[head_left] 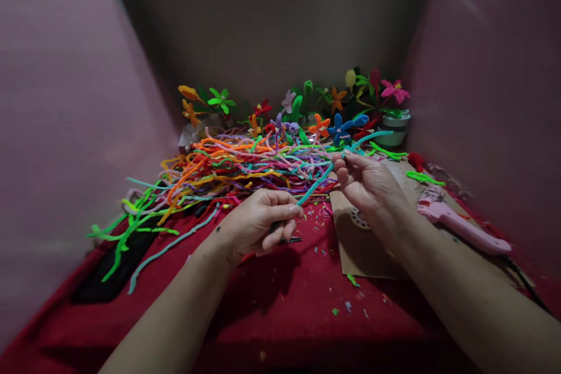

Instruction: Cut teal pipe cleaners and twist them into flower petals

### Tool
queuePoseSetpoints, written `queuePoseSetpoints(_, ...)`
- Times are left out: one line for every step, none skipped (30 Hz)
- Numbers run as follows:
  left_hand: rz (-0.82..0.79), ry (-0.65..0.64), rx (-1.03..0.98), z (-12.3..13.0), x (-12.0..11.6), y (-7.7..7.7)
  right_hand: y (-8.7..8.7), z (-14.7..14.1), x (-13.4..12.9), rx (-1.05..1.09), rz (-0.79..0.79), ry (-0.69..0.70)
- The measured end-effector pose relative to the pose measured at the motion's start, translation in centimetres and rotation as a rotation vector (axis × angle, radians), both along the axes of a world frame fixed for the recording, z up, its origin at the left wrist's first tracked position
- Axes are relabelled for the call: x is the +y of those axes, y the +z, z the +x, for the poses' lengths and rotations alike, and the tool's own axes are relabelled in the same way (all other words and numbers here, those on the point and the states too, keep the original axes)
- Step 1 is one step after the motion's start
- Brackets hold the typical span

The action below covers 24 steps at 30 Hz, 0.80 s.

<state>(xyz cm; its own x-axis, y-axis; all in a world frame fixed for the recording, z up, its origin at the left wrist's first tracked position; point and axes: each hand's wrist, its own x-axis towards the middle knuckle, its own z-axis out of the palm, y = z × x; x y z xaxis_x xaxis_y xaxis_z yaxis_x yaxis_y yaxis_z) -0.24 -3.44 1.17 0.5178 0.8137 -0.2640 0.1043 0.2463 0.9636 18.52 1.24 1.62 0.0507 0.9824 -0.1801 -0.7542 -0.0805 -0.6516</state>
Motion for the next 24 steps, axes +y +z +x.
queuePoseSetpoints(0.028, -0.021, 0.062, -0.4, -0.2, 0.2, 0.0, 0.1, 0.2, 0.0, -0.022, -0.018)
queuePoseSetpoints(0.068, -0.039, 0.142, -1.0, -0.4, 0.4, -0.1, 0.2, 0.4, -0.003, -0.037, -0.023)
queuePoseSetpoints(0.121, -0.061, 0.245, -1.7, -0.5, 0.6, -0.3, 0.3, 0.6, -0.009, -0.041, -0.014)
queuePoseSetpoints(0.197, -0.072, 0.364, -2.6, -0.6, 0.8, -0.5, 0.4, 0.7, -0.018, -0.04, 0.013)
queuePoseSetpoints(0.333, -0.033, 0.503, -3.5, -0.6, 0.9, -0.7, 0.4, 0.8, -0.028, -0.045, 0.055)
queuePoseSetpoints(0.485, -0.004, 0.647, -4.4, -0.7, 0.9, -1.0, 0.4, 0.8, -0.038, -0.055, 0.108)
queuePoseSetpoints(0.596, -0.021, 0.787, -5.3, -0.7, 0.7, -1.2, 0.4, 0.8, -0.045, -0.073, 0.165)
queuePoseSetpoints(0.667, -0.059, 0.915, -6.0, -0.8, 0.4, -1.4, 0.3, 0.7, -0.048, -0.099, 0.222)
queuePoseSetpoints(0.725, -0.105, 1.015, -6.6, -1.0, 0.0, -1.6, 0.1, 0.6, -0.047, -0.131, 0.277)
queuePoseSetpoints(0.787, -0.144, 1.072, -7.0, -1.1, -0.4, -1.7, -0.1, 0.5, -0.043, -0.166, 0.324)
queuePoseSetpoints(0.836, -0.176, 1.112, -7.2, -1.3, -0.8, -1.9, -0.2, 0.3, -0.04, -0.197, 0.365)
queuePoseSetpoints(0.875, -0.199, 1.136, -7.3, -1.5, -1.2, -2.0, -0.4, 0.1, -0.041, -0.221, 0.403)
queuePoseSetpoints(0.901, -0.203, 1.157, -7.2, -1.7, -1.5, -2.1, -0.6, 0.0, -0.047, -0.236, 0.433)
queuePoseSetpoints(0.914, -0.196, 1.18, -7.1, -1.9, -1.8, -2.3, -0.7, -0.1, -0.056, -0.24, 0.46)
queuePoseSetpoints(0.916, -0.183, 1.203, -7.0, -2.1, -2.0, -2.4, -0.8, -0.3, -0.068, -0.235, 0.488)
queuePoseSetpoints(0.909, -0.168, 1.223, -6.9, -2.2, -2.1, -2.6, -0.9, -0.3, -0.08, -0.221, 0.512)
queuePoseSetpoints(0.892, -0.157, 1.234, -7.0, -2.3, -2.2, -2.7, -0.9, -0.4, -0.092, -0.2, 0.547)
queuePoseSetpoints(0.874, -0.152, 1.232, -7.1, -2.4, -2.3, -2.8, -0.9, -0.5, -0.106, -0.176, 0.577)
queuePoseSetpoints(0.855, -0.148, 1.217, -7.4, -2.4, -2.3, -2.8, -0.9, -0.6, -0.122, -0.151, 0.604)
queuePoseSetpoints(0.835, -0.14, 1.197, -7.7, -2.5, -2.3, -2.7, -0.9, -0.7, -0.139, -0.132, 0.628)
queuePoseSetpoints(0.813, -0.127, 1.176, -8.1, -2.5, -2.3, -2.6, -0.9, -0.8, -0.158, -0.121, 0.637)
queuePoseSetpoints(0.793, -0.108, 1.16, -8.4, -2.6, -2.2, -2.5, -1.0, -0.9, -0.178, -0.118, 0.641)
queuePoseSetpoints(0.777, -0.081, 1.15, -8.6, -2.6, -2.1, -2.4, -1.0, -1.0, -0.196, -0.12, 0.643)
queuePoseSetpoints(0.768, -0.046, 1.145, -8.6, -2.6, -2.0, -2.2, -1.1, -1.2, -0.21, -0.124, 0.638)
